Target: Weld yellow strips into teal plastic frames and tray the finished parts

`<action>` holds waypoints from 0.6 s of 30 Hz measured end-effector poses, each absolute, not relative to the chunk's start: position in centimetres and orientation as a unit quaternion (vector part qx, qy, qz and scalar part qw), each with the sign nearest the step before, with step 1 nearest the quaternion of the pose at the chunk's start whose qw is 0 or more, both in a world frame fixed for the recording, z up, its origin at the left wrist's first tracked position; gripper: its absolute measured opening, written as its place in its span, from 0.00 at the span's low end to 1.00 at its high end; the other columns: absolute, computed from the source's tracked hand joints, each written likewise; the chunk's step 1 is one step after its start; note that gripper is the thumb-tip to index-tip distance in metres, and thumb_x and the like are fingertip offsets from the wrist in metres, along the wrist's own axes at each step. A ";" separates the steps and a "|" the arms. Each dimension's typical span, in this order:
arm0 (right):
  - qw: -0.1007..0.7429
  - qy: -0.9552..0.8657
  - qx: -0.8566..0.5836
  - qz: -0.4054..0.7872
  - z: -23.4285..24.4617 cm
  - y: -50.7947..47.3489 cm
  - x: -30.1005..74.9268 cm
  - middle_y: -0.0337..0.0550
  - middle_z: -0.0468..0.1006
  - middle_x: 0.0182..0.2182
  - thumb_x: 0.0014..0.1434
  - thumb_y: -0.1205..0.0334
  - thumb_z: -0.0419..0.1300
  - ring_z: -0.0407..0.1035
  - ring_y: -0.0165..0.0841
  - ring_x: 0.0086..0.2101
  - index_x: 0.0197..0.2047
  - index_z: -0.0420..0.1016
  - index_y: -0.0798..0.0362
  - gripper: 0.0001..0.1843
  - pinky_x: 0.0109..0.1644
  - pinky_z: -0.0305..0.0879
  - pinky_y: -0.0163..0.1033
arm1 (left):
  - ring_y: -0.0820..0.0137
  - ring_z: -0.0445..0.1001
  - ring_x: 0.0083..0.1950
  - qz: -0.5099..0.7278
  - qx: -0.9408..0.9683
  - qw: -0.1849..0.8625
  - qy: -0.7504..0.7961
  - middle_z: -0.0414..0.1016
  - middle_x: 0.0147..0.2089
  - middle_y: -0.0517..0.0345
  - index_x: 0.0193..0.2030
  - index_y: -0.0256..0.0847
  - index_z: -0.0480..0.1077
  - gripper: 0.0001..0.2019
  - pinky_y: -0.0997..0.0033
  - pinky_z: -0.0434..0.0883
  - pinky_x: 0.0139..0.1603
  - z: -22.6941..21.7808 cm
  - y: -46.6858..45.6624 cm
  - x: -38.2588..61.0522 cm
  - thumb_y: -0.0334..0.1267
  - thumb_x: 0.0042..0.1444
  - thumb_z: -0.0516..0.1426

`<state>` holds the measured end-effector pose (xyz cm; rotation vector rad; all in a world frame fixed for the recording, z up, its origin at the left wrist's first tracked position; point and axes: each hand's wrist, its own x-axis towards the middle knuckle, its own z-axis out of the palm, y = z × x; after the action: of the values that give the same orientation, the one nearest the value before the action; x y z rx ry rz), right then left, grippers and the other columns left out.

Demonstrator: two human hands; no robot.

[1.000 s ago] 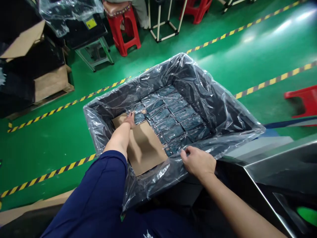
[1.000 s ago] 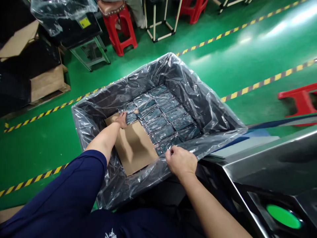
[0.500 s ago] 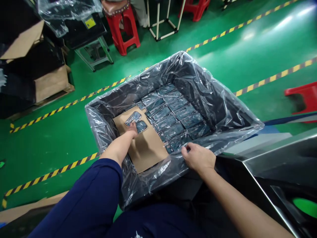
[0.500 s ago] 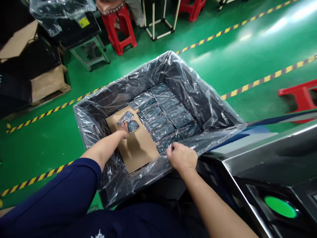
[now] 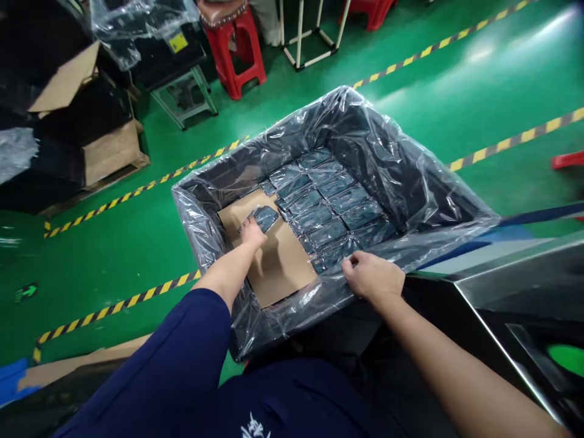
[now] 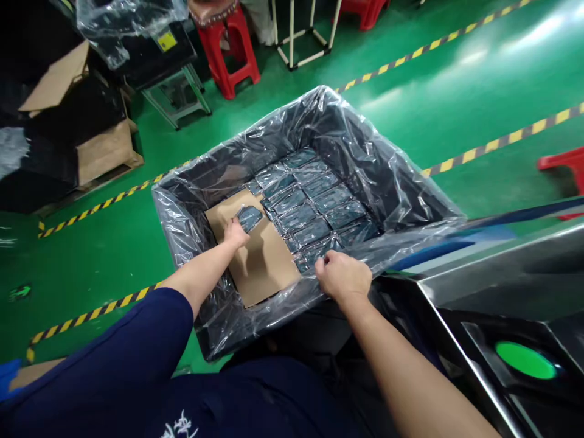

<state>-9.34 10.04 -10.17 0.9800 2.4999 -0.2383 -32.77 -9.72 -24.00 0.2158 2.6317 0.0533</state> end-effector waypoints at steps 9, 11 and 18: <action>0.211 0.905 0.358 -0.089 -10.4 10.0 -9.2 0.49 0.82 0.38 0.63 0.49 0.48 0.76 0.43 0.38 0.37 0.80 0.48 0.21 0.39 0.63 0.42 | 0.48 0.45 0.74 0.023 0.055 0.257 0.965 0.45 0.74 0.34 0.71 0.34 0.46 0.52 0.54 0.51 0.70 -25.0 -10.1 -38.1 0.60 0.48 0.63; 0.209 0.906 0.357 -0.089 -10.4 10.0 -9.2 0.49 0.82 0.37 0.63 0.49 0.49 0.76 0.43 0.38 0.37 0.80 0.49 0.21 0.39 0.62 0.41 | 0.50 0.49 0.73 0.026 0.054 0.258 0.964 0.49 0.73 0.34 0.70 0.34 0.48 0.45 0.56 0.55 0.68 -25.6 -9.5 -38.6 0.61 0.55 0.58; 0.197 0.910 0.354 -0.086 -10.3 10.0 -9.2 0.49 0.82 0.37 0.63 0.49 0.49 0.76 0.43 0.38 0.37 0.80 0.49 0.20 0.39 0.63 0.41 | 0.61 0.73 0.54 0.006 0.053 0.317 0.947 0.71 0.57 0.45 0.58 0.37 0.67 0.24 0.54 0.71 0.54 -26.8 -8.1 -39.0 0.51 0.61 0.57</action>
<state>-9.20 10.04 -10.34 0.9920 2.5490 -0.2410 -39.00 -8.15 -26.81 0.1402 2.4922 0.0147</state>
